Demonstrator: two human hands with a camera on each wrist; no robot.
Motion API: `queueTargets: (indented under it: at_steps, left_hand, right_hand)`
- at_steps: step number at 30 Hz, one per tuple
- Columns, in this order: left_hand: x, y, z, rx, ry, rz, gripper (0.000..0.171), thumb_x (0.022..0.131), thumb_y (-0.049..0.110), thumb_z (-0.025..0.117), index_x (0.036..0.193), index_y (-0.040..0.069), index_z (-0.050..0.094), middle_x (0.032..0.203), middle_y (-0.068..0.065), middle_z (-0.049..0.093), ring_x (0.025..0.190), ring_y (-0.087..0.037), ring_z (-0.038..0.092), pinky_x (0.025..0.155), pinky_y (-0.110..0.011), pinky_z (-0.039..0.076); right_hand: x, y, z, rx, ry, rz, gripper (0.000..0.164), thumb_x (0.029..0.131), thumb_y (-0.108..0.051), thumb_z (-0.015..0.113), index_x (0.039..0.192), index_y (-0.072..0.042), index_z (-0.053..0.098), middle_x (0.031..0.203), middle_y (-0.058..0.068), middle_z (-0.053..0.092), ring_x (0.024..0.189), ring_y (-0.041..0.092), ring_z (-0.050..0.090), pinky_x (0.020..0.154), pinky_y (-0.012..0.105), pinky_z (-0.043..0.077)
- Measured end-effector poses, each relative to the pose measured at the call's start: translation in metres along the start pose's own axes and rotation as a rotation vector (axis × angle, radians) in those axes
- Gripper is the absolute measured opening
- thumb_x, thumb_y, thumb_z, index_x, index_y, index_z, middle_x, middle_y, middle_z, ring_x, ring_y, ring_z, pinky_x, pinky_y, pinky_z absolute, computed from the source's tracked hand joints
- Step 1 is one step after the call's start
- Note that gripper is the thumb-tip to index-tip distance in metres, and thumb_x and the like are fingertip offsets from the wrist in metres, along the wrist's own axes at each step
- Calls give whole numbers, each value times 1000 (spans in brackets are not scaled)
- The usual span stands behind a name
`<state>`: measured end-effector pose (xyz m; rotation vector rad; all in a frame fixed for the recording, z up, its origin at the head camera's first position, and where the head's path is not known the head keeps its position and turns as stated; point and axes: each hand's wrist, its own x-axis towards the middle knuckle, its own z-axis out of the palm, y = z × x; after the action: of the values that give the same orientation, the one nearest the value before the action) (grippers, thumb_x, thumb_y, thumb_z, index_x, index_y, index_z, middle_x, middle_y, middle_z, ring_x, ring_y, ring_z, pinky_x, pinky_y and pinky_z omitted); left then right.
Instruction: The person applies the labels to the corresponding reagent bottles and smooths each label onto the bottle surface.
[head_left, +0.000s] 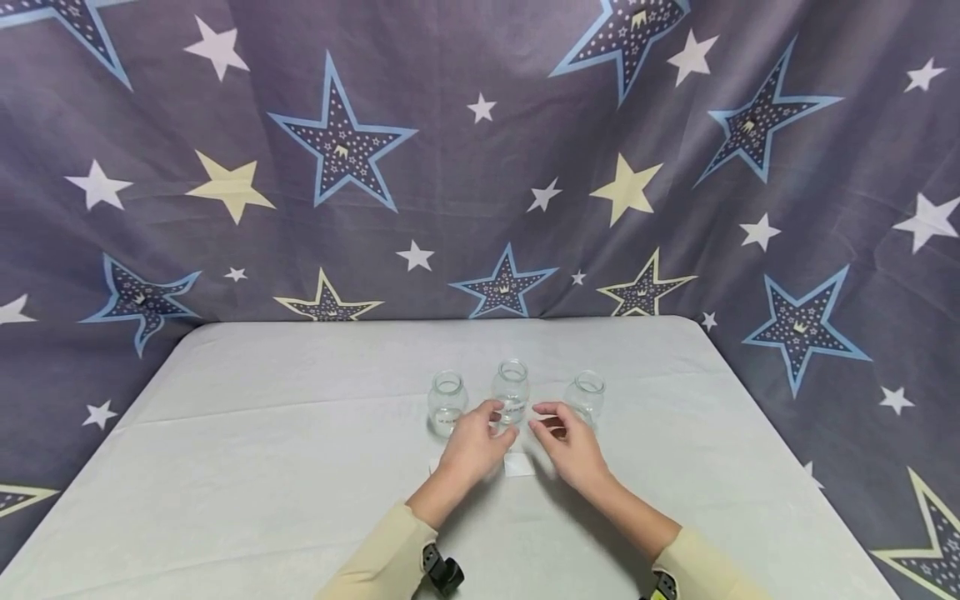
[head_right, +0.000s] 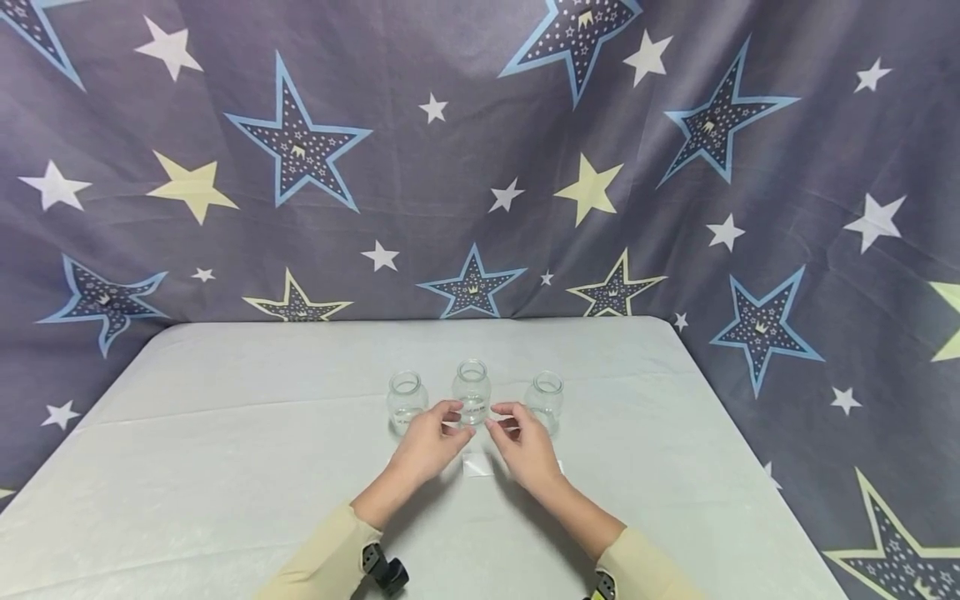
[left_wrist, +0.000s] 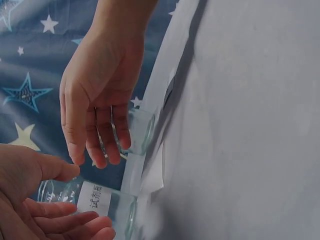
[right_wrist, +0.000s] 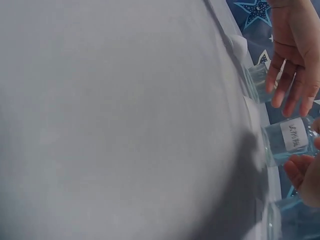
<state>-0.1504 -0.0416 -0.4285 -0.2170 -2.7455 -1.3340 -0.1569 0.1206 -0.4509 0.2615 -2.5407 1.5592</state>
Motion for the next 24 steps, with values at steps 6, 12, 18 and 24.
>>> queueTargets:
  at_steps: [6, 12, 18, 24]
  left_hand:
    - [-5, 5, 4, -25, -53, 42, 38, 79, 18, 69, 112, 0, 60, 100, -15, 68, 83, -25, 65, 73, -32, 51]
    - [-8, 12, 14, -31, -120, 70, 34, 78, 18, 71, 106, 1, 62, 95, -13, 67, 78, -22, 64, 69, -27, 49]
    - [-11, 20, 28, -8, -182, 72, 33, 76, 19, 72, 104, 3, 63, 93, -10, 66, 78, -20, 63, 70, -25, 48]
    - [-13, 26, 41, 63, -226, 81, 30, 75, 20, 73, 101, 7, 64, 89, -4, 62, 77, -13, 59, 70, -22, 47]
  right_hand:
    - [-5, 1, -20, -118, -82, -59, 17, 86, -12, 66, 101, -6, 65, 99, 5, 66, 84, 17, 64, 72, 22, 51]
    - [-9, 4, -44, -239, -191, -136, 15, 87, -12, 65, 99, -4, 65, 93, 2, 66, 81, 14, 63, 70, 23, 51]
    - [-10, 9, -66, -341, -282, -178, 15, 87, -15, 65, 98, -5, 65, 95, 4, 66, 83, 14, 63, 69, 25, 52]
    - [-10, 13, -83, -427, -367, -205, 13, 84, -16, 68, 93, -6, 65, 87, 1, 65, 77, 11, 61, 68, 26, 51]
